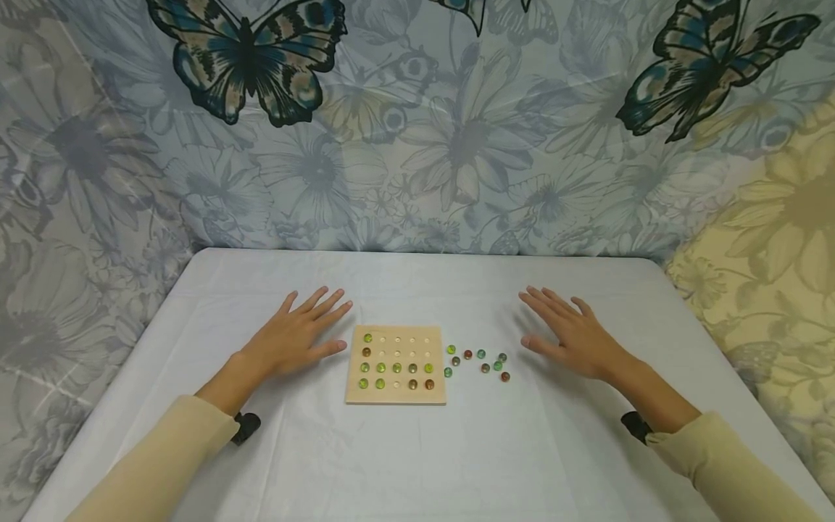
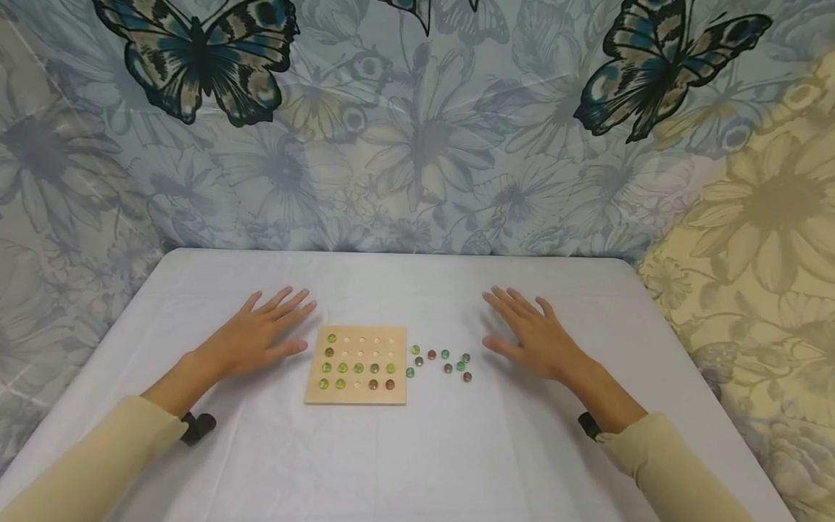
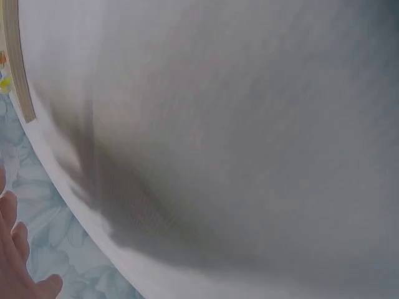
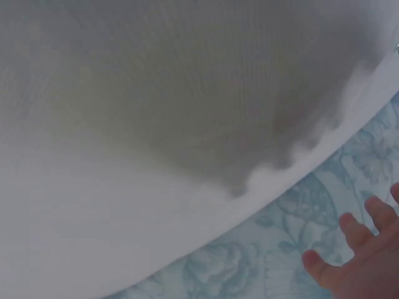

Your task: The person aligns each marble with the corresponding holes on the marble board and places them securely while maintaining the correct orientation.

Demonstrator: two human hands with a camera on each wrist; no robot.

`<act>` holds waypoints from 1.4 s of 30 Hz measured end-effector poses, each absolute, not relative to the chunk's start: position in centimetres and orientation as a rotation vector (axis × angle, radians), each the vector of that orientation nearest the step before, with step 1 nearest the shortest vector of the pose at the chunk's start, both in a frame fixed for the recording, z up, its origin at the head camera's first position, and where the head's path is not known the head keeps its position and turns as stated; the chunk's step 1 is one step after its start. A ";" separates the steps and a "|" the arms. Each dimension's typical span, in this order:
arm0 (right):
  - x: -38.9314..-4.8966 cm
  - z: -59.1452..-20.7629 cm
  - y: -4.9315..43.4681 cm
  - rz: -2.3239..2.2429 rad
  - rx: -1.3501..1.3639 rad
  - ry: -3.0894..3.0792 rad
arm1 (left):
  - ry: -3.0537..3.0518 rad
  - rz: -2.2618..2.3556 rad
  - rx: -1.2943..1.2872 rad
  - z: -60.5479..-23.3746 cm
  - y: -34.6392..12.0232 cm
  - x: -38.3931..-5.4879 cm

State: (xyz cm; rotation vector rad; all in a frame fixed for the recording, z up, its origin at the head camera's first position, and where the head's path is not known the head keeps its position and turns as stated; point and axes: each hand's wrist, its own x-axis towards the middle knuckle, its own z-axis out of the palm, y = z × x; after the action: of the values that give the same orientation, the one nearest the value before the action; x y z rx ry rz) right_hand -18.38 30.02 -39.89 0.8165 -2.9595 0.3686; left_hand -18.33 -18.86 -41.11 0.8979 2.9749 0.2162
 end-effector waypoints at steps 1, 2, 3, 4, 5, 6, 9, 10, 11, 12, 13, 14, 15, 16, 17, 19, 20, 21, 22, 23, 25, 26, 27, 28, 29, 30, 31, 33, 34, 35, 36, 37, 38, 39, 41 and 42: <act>-18.3 -39.9 30.0 0.393 0.826 -2.959 | 2.968 0.214 0.904 -41.2 -18.8 -18.2; -18.3 -39.9 29.9 0.421 0.836 -2.958 | 2.958 0.217 0.907 -41.3 -18.7 -18.1; -18.2 -39.9 29.8 0.450 0.850 -2.951 | 2.948 0.218 0.908 -41.3 -18.6 -17.9; -18.1 -39.9 29.8 0.485 0.865 -2.945 | 2.940 0.218 0.912 -41.3 -18.5 -17.8; -18.0 -39.9 29.7 0.527 0.881 -2.937 | 2.934 0.217 0.918 -41.4 -18.5 -17.6; -17.9 -39.9 29.5 0.579 0.900 -2.928 | 2.928 0.222 0.928 -41.4 -18.4 -17.5; -17.7 -39.8 29.2 0.768 0.939 -2.922 | 2.907 0.233 0.958 -41.5 -18.2 -17.2; -17.7 -39.9 29.2 0.826 0.950 -2.918 | 2.903 0.236 0.968 -41.6 -18.1 -17.1; -17.7 -40.0 29.1 0.883 0.960 -2.914 | 2.898 0.239 0.978 -41.6 -18.1 -17.1; -17.7 -40.1 29.0 0.941 0.969 -2.911 | 2.894 0.242 0.986 -41.7 -18.1 -17.0; -17.7 -40.2 29.0 0.987 0.972 -2.911 | 2.889 0.245 0.990 -41.8 -18.0 -17.0; -17.7 -40.3 28.9 1.022 0.976 -2.907 | 2.884 0.248 0.994 -41.8 -18.0 -16.9; -17.8 -40.5 28.8 1.055 0.981 -2.903 | 2.878 0.251 0.994 -41.9 -18.0 -16.9; -17.8 -40.6 28.8 1.081 0.982 -2.899 | 2.874 0.255 0.996 -41.9 -17.9 -16.9; -17.9 -40.7 28.7 1.105 0.979 -2.899 | 2.868 0.256 0.995 -41.9 -17.9 -16.9; -18.0 -40.8 28.6 1.135 0.969 -2.901 | 2.856 0.256 0.992 -42.0 -17.8 -16.8; -18.0 -40.9 28.6 1.150 0.963 -2.905 | 2.852 0.256 0.990 -42.0 -17.8 -16.8; -18.1 -41.0 28.5 1.163 0.961 -2.909 | 2.848 0.254 0.989 -42.0 -17.7 -16.8; -18.1 -41.0 28.4 1.181 0.964 -2.911 | 2.843 0.252 0.988 -42.1 -17.7 -16.8; -18.1 -41.1 28.3 1.198 0.970 -2.914 | 2.841 0.246 0.986 -42.1 -17.7 -16.8; -18.2 -41.3 28.1 1.227 0.983 -2.925 | 2.836 0.239 0.983 -42.2 -17.6 -16.7; -18.2 -41.3 28.1 1.236 0.991 -2.930 | 2.833 0.232 0.981 -42.2 -17.6 -16.7; -18.2 -41.4 28.0 1.239 0.999 -2.934 | 2.828 0.226 0.977 -42.3 -17.6 -16.7; -18.2 -41.4 28.0 1.238 1.002 -2.940 | 2.823 0.224 0.972 -42.3 -17.6 -16.6; -18.1 -41.5 27.9 1.233 1.002 -2.948 | 2.820 0.221 0.971 -42.3 -17.6 -16.6; -18.1 -41.5 27.9 1.224 1.001 -2.956 | 2.818 0.223 0.975 -42.3 -17.6 -16.6; -18.1 -41.5 27.9 1.215 0.996 -2.966 | 2.818 0.223 0.981 -42.4 -17.5 -16.5; -18.1 -41.6 27.8 1.197 0.984 -2.985 | 2.817 0.221 0.981 -42.3 -17.5 -16.4; -18.1 -41.7 27.8 1.190 0.978 -2.995 | 2.818 0.221 0.983 -42.3 -17.5 -16.4; -18.1 -41.7 27.8 1.188 0.975 -3.003 | 2.820 0.220 0.986 -42.3 -17.5 -16.4; -18.2 -41.8 27.7 1.179 0.974 -3.010 | 2.822 0.218 0.989 -42.3 -17.5 -16.4; -18.2 -41.8 27.7 1.170 0.975 -3.016 | 2.821 0.216 0.984 -42.3 -17.5 -16.4; -18.2 -41.9 27.6 1.161 0.976 -3.021 | 2.822 0.211 0.984 -42.3 -17.5 -16.4; -18.2 -41.9 27.5 1.151 0.977 -3.026 | 2.822 0.211 0.985 -42.3 -17.5 -16.4; -18.2 -41.9 27.4 1.132 0.977 -3.031 | 2.822 0.210 0.989 -42.3 -17.5 -16.4; -18.2 -41.9 27.3 1.120 0.975 -3.034 | 2.823 0.210 0.991 -42.3 -17.5 -16.4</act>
State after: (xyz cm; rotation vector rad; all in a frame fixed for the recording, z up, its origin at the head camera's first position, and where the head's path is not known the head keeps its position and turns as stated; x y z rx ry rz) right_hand -18.25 27.30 -41.92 0.9754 -3.0340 1.1199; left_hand -16.39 -17.49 -42.30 0.9909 2.8228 0.2101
